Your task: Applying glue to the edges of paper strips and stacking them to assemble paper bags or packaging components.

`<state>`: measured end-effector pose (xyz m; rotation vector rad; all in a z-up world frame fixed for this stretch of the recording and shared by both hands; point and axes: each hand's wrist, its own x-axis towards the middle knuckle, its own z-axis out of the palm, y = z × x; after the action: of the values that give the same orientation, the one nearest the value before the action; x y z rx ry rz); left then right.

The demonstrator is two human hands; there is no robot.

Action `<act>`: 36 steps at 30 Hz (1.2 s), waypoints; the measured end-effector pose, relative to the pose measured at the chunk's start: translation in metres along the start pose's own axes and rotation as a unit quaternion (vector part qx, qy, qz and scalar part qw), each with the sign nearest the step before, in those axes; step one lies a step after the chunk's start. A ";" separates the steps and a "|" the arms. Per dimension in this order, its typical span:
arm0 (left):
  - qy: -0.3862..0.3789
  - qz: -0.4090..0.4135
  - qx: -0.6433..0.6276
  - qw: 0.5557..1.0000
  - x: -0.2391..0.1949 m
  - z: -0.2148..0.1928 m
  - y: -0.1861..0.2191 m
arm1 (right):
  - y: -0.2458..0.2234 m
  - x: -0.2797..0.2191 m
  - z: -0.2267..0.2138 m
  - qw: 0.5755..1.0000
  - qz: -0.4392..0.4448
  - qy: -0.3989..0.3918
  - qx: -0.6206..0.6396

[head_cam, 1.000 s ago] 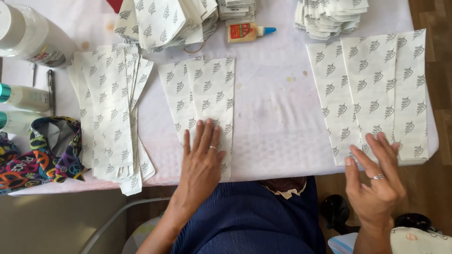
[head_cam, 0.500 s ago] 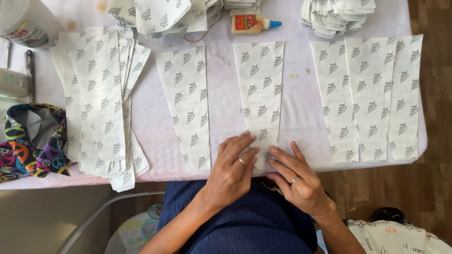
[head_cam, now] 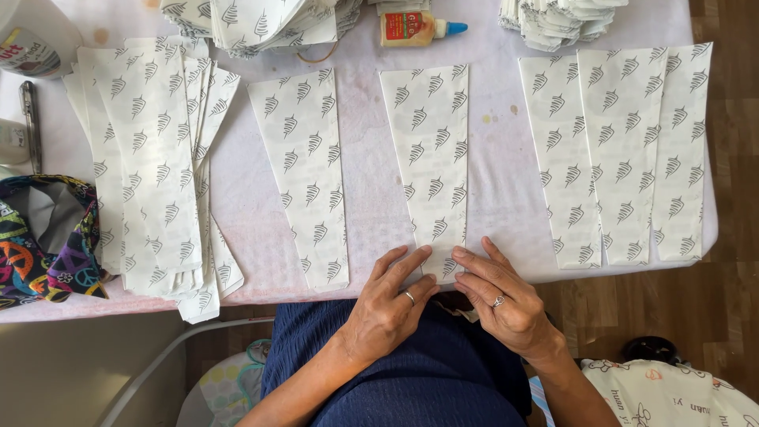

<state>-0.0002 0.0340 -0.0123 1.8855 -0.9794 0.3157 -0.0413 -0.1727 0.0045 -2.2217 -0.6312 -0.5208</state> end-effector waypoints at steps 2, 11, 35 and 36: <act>0.009 -0.021 0.007 1.000 0.004 0.001 0.004 | -0.001 0.003 0.002 1.000 0.006 0.007 -0.006; 0.042 -0.183 0.007 0.982 0.017 0.011 0.016 | -0.011 0.018 0.001 0.992 0.118 0.032 0.019; -0.170 -0.040 0.052 0.983 0.056 0.051 0.013 | 0.019 -0.048 -0.073 0.940 0.209 0.149 -0.223; -0.175 -0.033 0.039 0.983 0.061 0.057 0.017 | 0.020 -0.053 -0.075 0.937 0.215 0.143 -0.234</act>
<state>0.0164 -0.0474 0.0048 2.0838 -1.1462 -0.0216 -0.0841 -0.2556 0.0121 -2.5499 0.1570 -0.8036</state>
